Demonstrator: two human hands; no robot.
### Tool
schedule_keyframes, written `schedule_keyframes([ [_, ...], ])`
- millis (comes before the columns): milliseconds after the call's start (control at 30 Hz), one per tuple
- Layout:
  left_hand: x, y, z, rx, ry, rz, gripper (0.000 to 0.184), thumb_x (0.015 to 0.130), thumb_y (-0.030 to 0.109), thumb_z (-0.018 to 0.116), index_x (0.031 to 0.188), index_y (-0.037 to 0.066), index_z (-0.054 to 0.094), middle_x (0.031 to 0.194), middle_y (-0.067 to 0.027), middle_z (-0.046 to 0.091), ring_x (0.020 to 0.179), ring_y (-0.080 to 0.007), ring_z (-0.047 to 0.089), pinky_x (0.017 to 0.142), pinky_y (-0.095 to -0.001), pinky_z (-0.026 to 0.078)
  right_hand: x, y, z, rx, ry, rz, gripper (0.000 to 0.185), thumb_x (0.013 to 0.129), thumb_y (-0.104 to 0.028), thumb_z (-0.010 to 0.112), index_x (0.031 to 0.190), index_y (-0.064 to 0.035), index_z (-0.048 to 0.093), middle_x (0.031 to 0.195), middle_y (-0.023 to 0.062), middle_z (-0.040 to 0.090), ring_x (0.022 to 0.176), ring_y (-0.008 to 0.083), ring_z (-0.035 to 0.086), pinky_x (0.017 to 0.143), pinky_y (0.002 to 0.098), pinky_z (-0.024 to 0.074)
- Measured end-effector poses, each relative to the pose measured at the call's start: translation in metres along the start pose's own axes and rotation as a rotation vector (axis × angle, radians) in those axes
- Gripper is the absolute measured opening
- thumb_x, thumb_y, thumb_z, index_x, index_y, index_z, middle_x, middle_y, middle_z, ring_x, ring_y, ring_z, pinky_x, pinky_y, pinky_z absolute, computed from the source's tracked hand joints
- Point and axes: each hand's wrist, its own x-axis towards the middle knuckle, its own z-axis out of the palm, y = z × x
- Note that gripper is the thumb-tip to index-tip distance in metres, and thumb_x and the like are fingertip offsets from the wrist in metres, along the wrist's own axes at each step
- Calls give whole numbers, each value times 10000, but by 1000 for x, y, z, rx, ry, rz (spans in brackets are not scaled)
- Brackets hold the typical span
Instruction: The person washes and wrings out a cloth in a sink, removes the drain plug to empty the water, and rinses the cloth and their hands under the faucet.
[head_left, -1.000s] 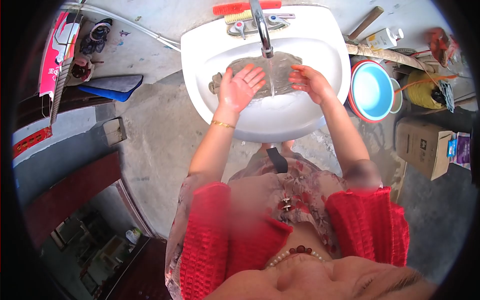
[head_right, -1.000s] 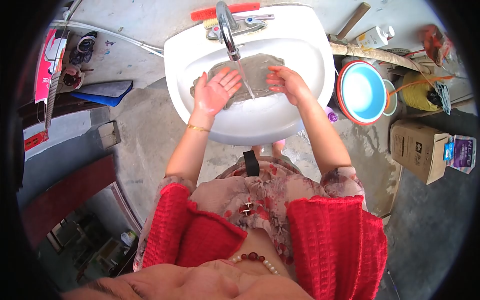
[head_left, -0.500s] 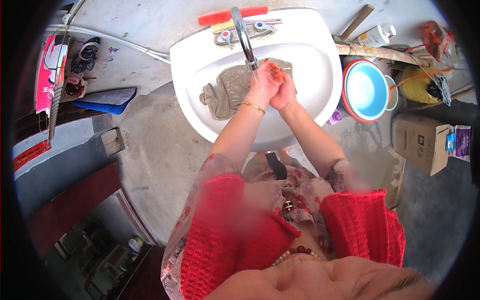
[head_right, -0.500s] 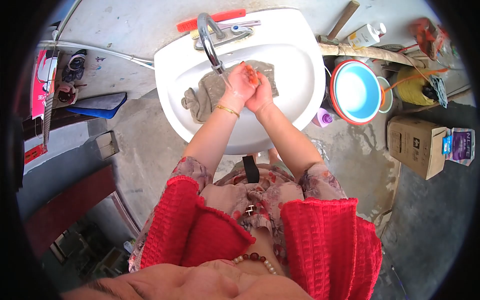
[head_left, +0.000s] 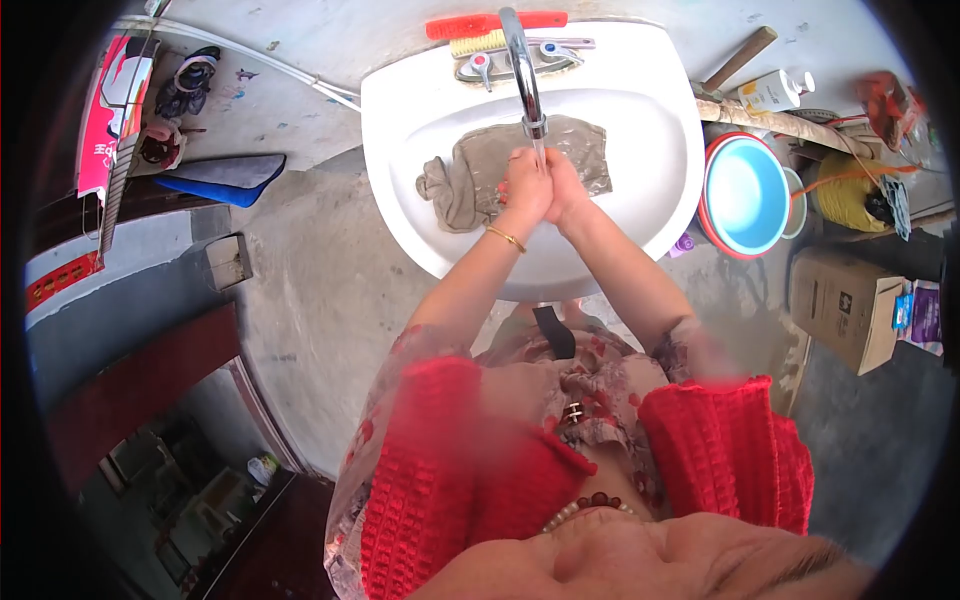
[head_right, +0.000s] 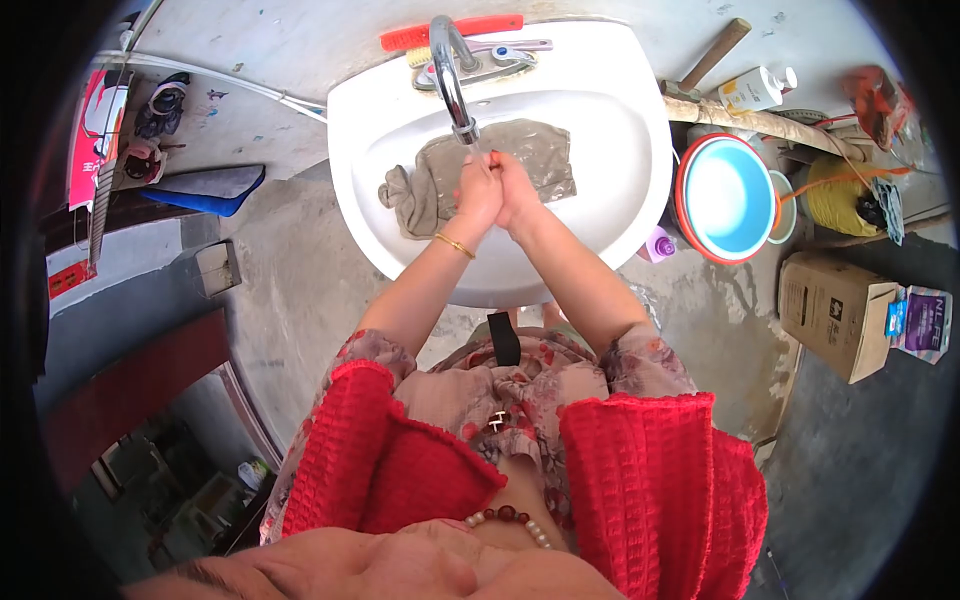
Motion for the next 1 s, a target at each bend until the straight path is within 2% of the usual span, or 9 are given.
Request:
schedule_keyframes([
  [33,-5,1,-1,56,10,-66,133,875,69,493,814,11,596,757,-77,608,729,-184,605,652,-311,477,-2,-3,-3,-16,-44,30,334,926,-297,386,955,-16,564,900,177,614,857,346,598,793,465,504],
  [133,-5,-34,10,-1029,8,-478,123,874,29,484,901,5,601,880,-92,634,890,-204,619,805,-315,482,-6,-6,-1,-30,-24,52,323,888,-281,445,896,18,569,853,191,617,865,344,611,815,462,507],
  [233,-28,39,-8,-1454,38,-481,77,904,105,511,910,34,541,938,-85,579,922,-185,572,844,-318,479,-16,-14,5,84,-49,0,287,874,-244,473,884,27,568,811,189,618,823,330,621,806,447,517],
  [467,-34,22,2,-1339,-6,-432,156,902,84,481,1036,21,530,1037,-85,567,1029,-188,549,962,-312,421,-2,-9,-7,-98,155,-81,161,858,-104,483,880,22,580,742,142,618,753,284,630,745,354,534],
  [533,-36,20,-2,-1192,-103,-430,235,912,118,486,1100,-8,549,1127,-109,585,1091,-201,533,989,-317,392,5,-6,-30,-866,128,-497,190,845,-118,490,897,29,599,788,164,641,787,294,639,765,363,525],
  [700,-12,-4,-59,381,-228,-149,476,874,272,566,1222,-53,547,1256,-185,566,1177,-256,519,1013,-331,378,-1,-63,-25,-1731,299,-498,266,817,-164,514,980,6,636,929,213,663,895,325,638,824,374,493],
  [767,-5,21,-110,399,-269,-15,528,854,330,566,1223,-47,547,1216,-258,563,1218,-350,488,1018,-380,373,-23,-100,-3,-1794,190,-529,290,829,-191,507,1021,-17,636,962,189,668,927,308,636,831,367,488],
  [867,-5,104,-181,190,-405,-15,458,889,247,517,1269,-9,537,1311,-178,530,1194,-242,516,1017,-324,374,-113,-145,96,-1607,-70,-467,346,867,-182,454,1162,-66,593,1022,86,641,904,177,625,782,336,501],
  [1000,-29,181,-241,-280,-461,306,486,926,265,470,1318,-23,467,1326,-197,505,1204,-294,513,1015,-386,386,-186,-167,164,-1212,-606,-706,423,940,-270,457,1237,28,500,1108,160,609,985,237,625,875,396,493],
])
